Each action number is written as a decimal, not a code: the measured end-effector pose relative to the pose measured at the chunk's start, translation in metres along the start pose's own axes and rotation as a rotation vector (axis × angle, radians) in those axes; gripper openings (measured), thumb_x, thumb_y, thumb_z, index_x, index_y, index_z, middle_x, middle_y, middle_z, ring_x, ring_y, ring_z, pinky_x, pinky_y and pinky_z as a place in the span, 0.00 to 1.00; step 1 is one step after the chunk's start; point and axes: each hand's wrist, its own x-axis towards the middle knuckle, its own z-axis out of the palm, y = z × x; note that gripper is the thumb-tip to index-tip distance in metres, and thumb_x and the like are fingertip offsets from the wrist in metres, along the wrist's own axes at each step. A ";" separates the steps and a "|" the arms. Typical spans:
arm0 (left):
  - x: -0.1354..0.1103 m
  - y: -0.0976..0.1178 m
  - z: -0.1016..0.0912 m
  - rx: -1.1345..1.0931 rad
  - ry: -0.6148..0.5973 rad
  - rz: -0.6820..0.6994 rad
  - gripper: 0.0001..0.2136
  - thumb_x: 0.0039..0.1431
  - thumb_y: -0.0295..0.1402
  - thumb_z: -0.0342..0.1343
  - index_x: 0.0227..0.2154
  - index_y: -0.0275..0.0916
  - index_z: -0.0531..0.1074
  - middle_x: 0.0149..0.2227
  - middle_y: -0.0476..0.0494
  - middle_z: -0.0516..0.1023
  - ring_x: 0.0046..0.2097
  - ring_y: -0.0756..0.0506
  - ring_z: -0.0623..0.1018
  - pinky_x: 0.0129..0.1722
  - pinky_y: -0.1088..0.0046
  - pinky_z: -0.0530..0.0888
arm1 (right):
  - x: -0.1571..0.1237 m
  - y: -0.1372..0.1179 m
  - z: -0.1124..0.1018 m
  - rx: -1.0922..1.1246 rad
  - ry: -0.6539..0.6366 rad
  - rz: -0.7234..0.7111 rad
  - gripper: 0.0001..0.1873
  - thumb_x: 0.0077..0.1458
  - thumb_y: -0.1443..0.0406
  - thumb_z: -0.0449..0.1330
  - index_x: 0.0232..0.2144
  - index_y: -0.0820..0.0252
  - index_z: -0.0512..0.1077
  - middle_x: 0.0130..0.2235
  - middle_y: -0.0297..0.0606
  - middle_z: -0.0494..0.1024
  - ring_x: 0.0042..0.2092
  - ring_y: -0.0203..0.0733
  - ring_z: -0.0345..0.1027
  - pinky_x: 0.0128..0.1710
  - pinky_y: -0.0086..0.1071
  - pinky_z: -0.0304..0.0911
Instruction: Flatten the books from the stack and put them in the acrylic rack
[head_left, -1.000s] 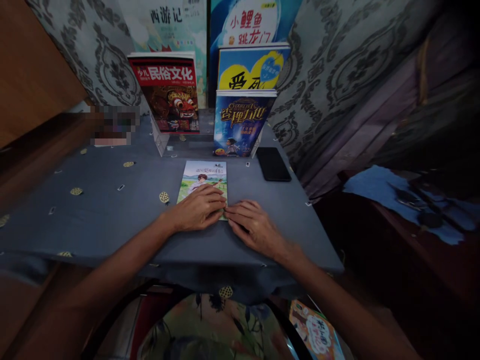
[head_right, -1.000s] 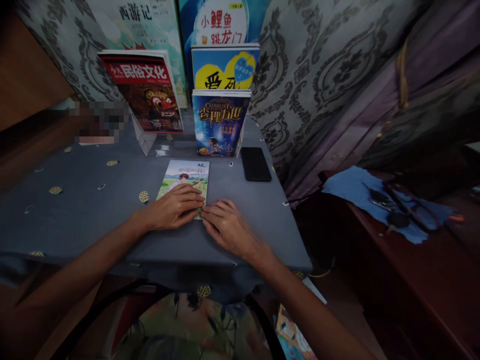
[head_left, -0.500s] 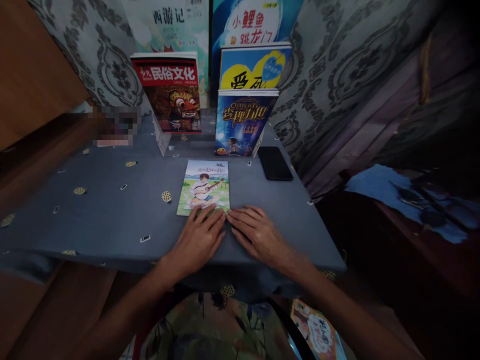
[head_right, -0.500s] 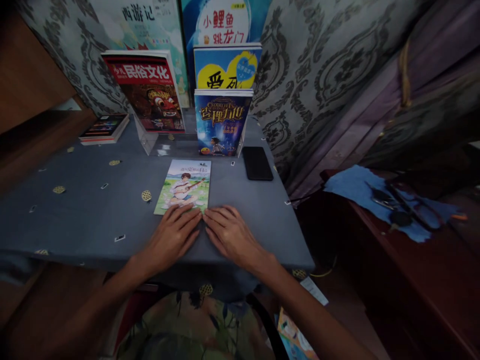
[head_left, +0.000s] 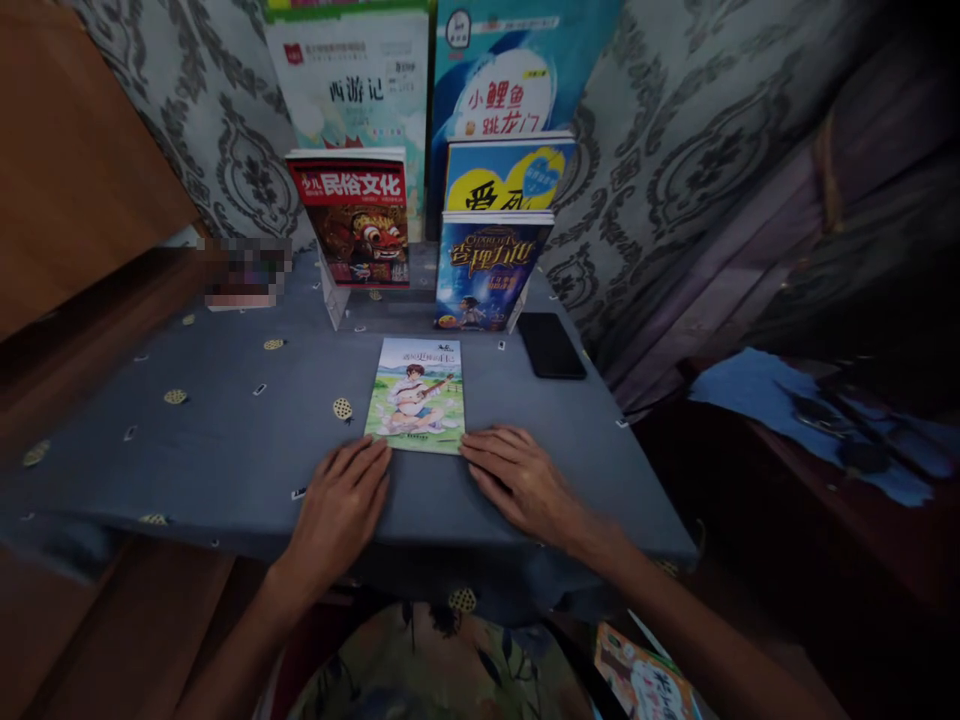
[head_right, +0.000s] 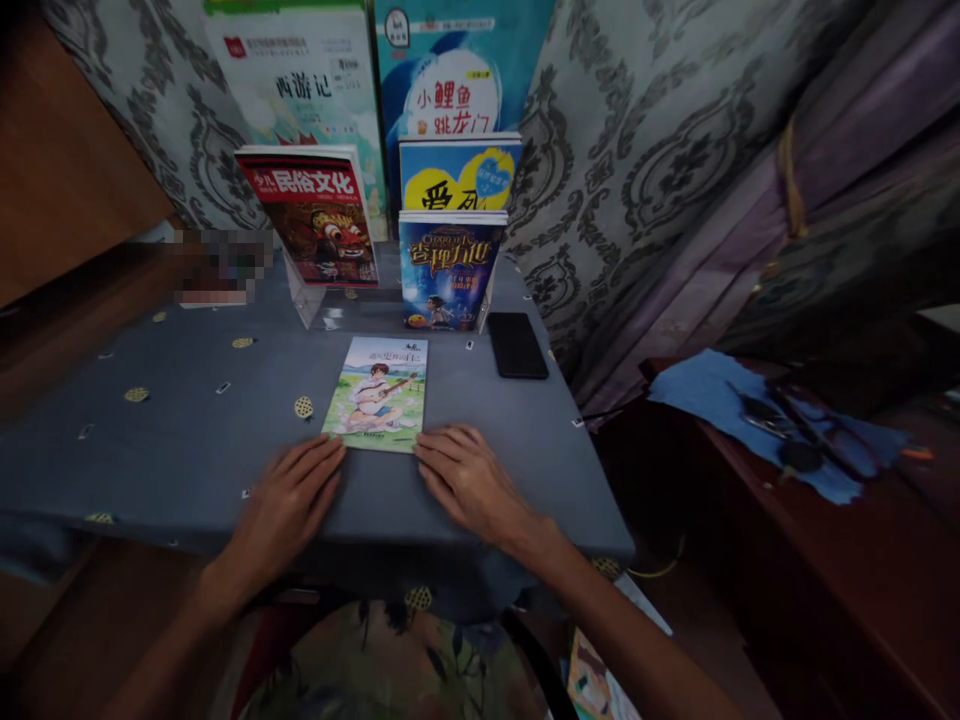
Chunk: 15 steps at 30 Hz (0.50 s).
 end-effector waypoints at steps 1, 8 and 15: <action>-0.003 -0.006 -0.001 -0.002 0.016 -0.008 0.15 0.70 0.28 0.46 0.54 0.38 0.72 0.55 0.40 0.79 0.56 0.40 0.76 0.54 0.58 0.74 | 0.002 0.002 0.000 0.020 -0.001 0.008 0.14 0.67 0.68 0.54 0.48 0.58 0.78 0.47 0.46 0.83 0.48 0.47 0.76 0.52 0.49 0.69; -0.003 -0.011 0.003 0.017 0.040 -0.056 0.16 0.70 0.30 0.45 0.55 0.40 0.72 0.52 0.39 0.79 0.51 0.41 0.78 0.51 0.58 0.76 | 0.042 0.056 0.011 0.092 0.031 0.192 0.16 0.67 0.65 0.52 0.49 0.56 0.78 0.51 0.46 0.81 0.53 0.50 0.74 0.54 0.50 0.68; 0.005 -0.012 0.015 0.155 -0.021 -0.039 0.16 0.70 0.31 0.46 0.55 0.41 0.71 0.54 0.38 0.78 0.51 0.40 0.78 0.50 0.60 0.77 | 0.090 0.123 0.042 0.011 -0.023 0.417 0.24 0.62 0.64 0.55 0.60 0.60 0.69 0.60 0.50 0.74 0.62 0.55 0.66 0.62 0.53 0.60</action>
